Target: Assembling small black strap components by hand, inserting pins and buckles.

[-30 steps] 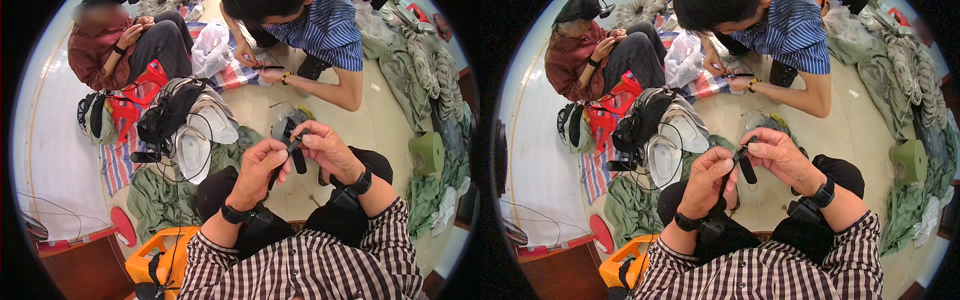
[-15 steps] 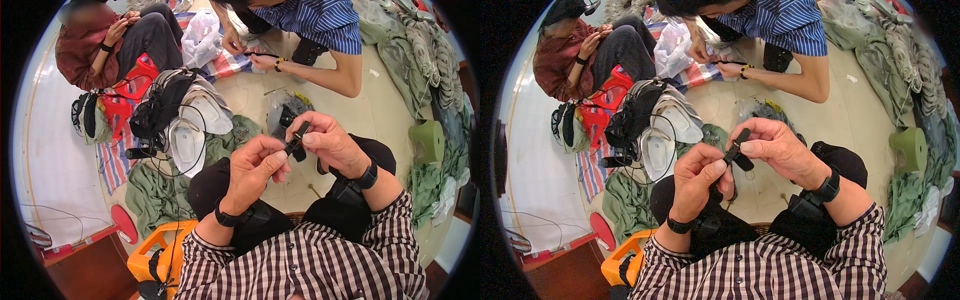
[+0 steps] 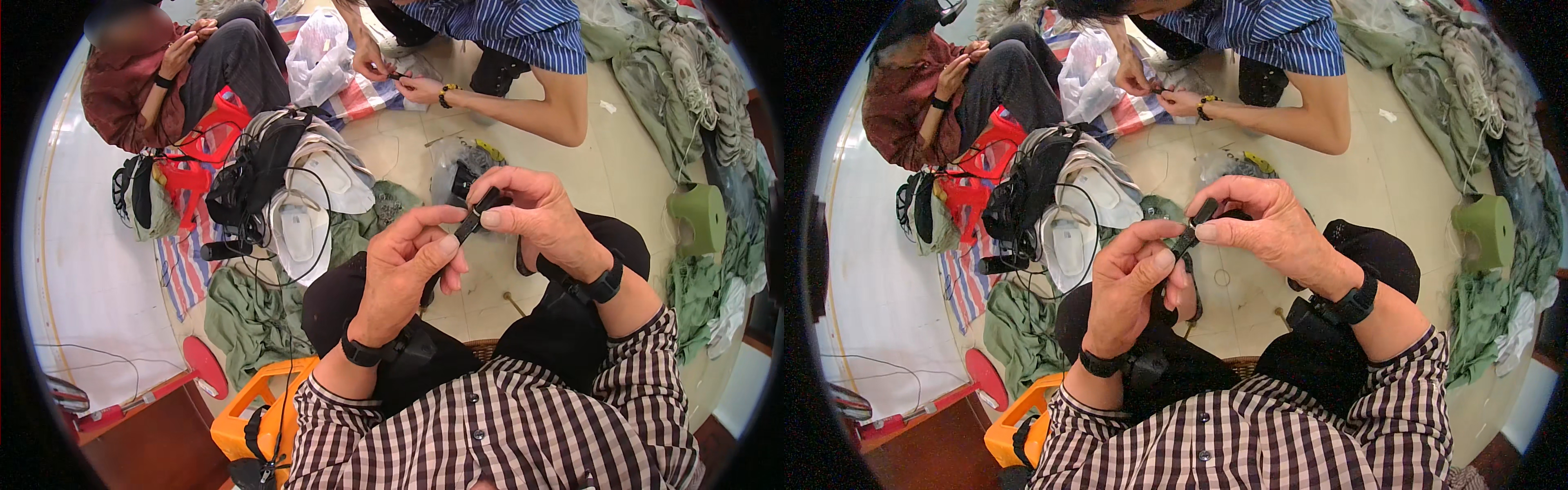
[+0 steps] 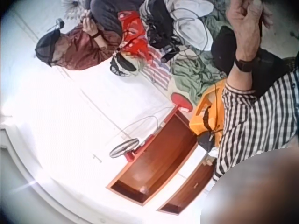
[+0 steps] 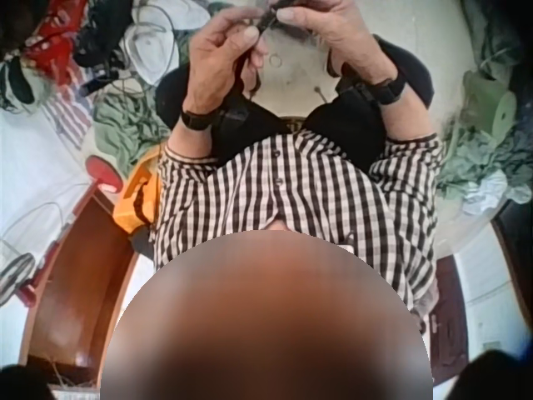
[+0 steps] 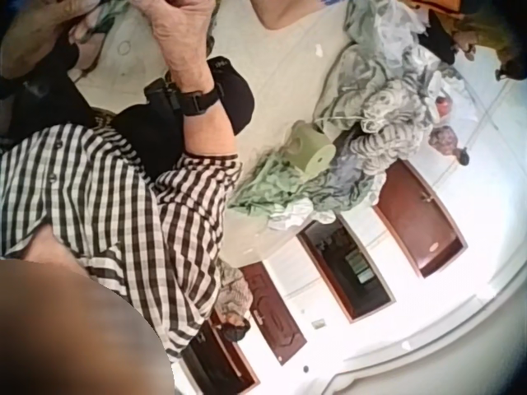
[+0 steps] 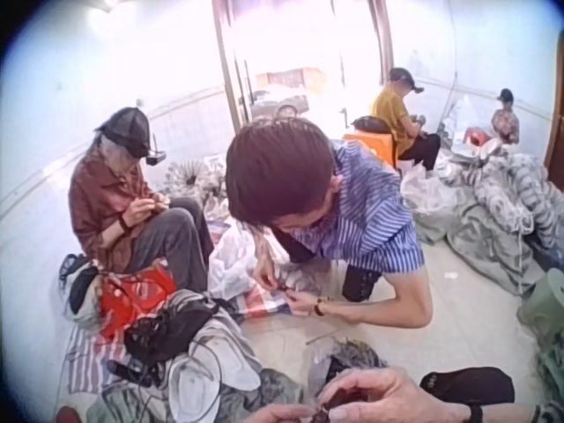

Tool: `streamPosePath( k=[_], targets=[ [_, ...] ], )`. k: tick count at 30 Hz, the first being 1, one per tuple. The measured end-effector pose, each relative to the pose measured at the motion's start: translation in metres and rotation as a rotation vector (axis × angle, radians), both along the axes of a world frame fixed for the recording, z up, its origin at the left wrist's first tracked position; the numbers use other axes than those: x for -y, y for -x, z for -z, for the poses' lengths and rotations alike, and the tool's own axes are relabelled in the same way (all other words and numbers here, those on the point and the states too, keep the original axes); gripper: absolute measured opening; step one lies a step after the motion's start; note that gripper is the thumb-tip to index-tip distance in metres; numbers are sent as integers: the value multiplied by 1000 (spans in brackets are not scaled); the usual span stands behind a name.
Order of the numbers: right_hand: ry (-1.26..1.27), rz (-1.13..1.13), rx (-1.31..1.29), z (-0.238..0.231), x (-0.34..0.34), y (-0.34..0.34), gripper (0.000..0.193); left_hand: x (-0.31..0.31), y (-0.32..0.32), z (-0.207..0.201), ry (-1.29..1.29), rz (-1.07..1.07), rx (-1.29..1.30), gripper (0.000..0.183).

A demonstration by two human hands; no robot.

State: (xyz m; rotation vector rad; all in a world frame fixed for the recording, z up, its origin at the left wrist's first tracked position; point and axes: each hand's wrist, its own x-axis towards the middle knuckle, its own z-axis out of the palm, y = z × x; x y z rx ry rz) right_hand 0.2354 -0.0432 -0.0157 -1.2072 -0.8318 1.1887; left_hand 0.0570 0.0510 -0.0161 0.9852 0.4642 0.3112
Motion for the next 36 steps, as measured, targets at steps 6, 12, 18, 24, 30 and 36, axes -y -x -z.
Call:
streamPosePath(
  k=[6,12,18,24,30,36],
  targets=[
    [89,-34,-85,-7,3,1,17,-2,-1,1,138,86,66,29],
    [67,-46,-60,-3,4,-2,16,-5,-3,-1,231,137,82,29],
    [41,-32,-16,-11,3,0,17,-3,-5,-1,181,116,25,30],
    [67,-26,70,-10,5,0,16,-4,-4,0,193,128,-23,27],
    [199,-68,-52,-21,5,3,15,-7,-3,3,239,144,6,25],
    [199,-32,-22,-19,7,1,14,-6,-4,1,258,149,7,24]
  ],
)
